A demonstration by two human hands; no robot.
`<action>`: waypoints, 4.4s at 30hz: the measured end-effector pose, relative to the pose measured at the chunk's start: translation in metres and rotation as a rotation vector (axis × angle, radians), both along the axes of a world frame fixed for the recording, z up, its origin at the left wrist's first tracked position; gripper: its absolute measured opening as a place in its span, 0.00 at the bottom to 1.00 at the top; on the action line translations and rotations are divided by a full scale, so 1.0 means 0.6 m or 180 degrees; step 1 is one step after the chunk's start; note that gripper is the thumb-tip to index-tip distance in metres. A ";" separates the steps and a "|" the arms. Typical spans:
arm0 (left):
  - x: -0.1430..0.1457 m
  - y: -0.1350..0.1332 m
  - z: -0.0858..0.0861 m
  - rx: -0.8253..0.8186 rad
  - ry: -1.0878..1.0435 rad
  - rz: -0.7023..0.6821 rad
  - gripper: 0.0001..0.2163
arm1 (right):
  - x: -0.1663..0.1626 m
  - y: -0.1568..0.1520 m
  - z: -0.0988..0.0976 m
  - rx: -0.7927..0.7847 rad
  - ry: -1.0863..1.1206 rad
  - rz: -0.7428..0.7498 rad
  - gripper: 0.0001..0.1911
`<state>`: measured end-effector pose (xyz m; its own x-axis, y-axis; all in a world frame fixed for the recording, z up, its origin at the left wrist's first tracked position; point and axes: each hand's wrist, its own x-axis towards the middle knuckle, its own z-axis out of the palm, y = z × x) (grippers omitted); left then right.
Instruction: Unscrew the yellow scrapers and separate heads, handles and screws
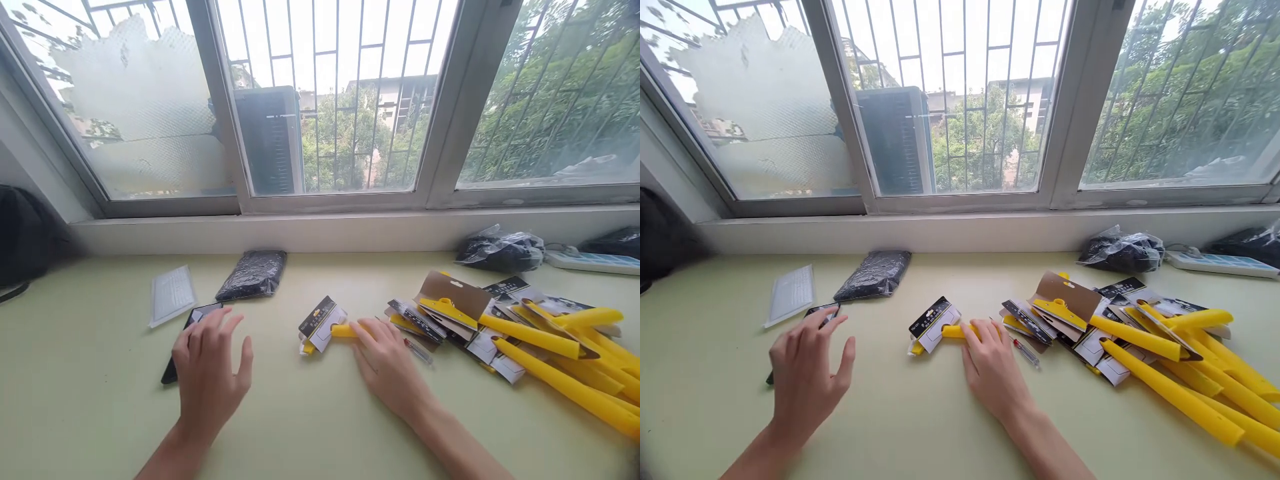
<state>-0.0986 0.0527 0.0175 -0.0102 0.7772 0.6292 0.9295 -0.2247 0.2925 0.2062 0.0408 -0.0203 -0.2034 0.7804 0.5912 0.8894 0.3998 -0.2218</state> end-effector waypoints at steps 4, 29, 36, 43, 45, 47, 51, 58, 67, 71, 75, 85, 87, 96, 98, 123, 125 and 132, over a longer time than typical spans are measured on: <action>-0.056 0.007 -0.004 -0.0435 0.0090 0.1007 0.32 | 0.001 0.001 -0.002 -0.0015 0.0022 0.0039 0.18; -0.152 0.058 -0.004 -0.1060 -0.0465 0.1198 0.36 | 0.002 0.004 0.005 -0.0275 0.0178 0.0109 0.19; -0.144 0.057 -0.008 -0.0791 -0.0113 0.1248 0.32 | 0.002 0.005 0.006 -0.0365 0.0172 0.0130 0.19; -0.143 0.055 -0.011 -0.0568 0.0162 0.1194 0.27 | 0.002 0.005 0.006 -0.0352 0.0185 0.0125 0.19; -0.143 0.056 -0.013 -0.0512 0.0190 0.1174 0.26 | 0.003 0.005 0.006 -0.0347 0.0180 0.0124 0.19; -0.144 0.057 -0.014 -0.0477 0.0196 0.1170 0.26 | 0.003 0.005 0.006 -0.0330 0.0172 0.0119 0.19; -0.146 0.057 -0.015 -0.0505 0.0166 0.1194 0.26 | 0.003 0.005 0.005 -0.0299 0.0155 0.0095 0.19; -0.147 0.055 -0.013 -0.0631 0.0065 0.1210 0.26 | 0.005 0.005 0.004 -0.0298 0.0157 0.0101 0.19; -0.144 0.054 -0.010 -0.0707 0.0055 0.1249 0.27 | 0.004 0.005 0.006 -0.0298 0.0173 0.0123 0.20; -0.145 0.055 -0.011 -0.0710 0.0077 0.1262 0.27 | 0.004 0.005 0.007 -0.0367 0.0188 0.0136 0.20; -0.143 0.055 -0.010 -0.0694 0.0056 0.1262 0.27 | 0.004 0.004 0.009 -0.0358 0.0201 0.0126 0.21; -0.141 0.053 -0.010 -0.0703 0.0087 0.1236 0.26 | 0.004 0.004 0.007 -0.0350 0.0225 0.0145 0.20; -0.142 0.054 -0.011 -0.0728 0.0069 0.1246 0.26 | 0.005 0.004 0.006 -0.0327 0.0206 0.0139 0.20; -0.149 0.058 -0.015 -0.0857 -0.0013 0.1315 0.29 | 0.005 0.004 0.007 -0.0323 0.0176 0.0142 0.20; -0.159 0.063 -0.019 -0.0981 -0.0169 0.1361 0.32 | 0.005 0.004 0.005 -0.0346 0.0188 0.0128 0.19; 0.112 0.131 -0.025 -0.2326 -0.1447 -0.1509 0.23 | 0.031 0.007 0.019 -0.0762 0.0778 0.0224 0.01; 0.109 0.116 -0.028 -0.2255 -0.1502 -0.1398 0.23 | 0.023 0.006 0.021 -0.0668 0.0666 0.0284 0.02; 0.111 0.104 -0.036 -0.1921 -0.2032 -0.1155 0.25 | 0.004 -0.003 0.021 -0.0328 0.0612 0.0255 0.03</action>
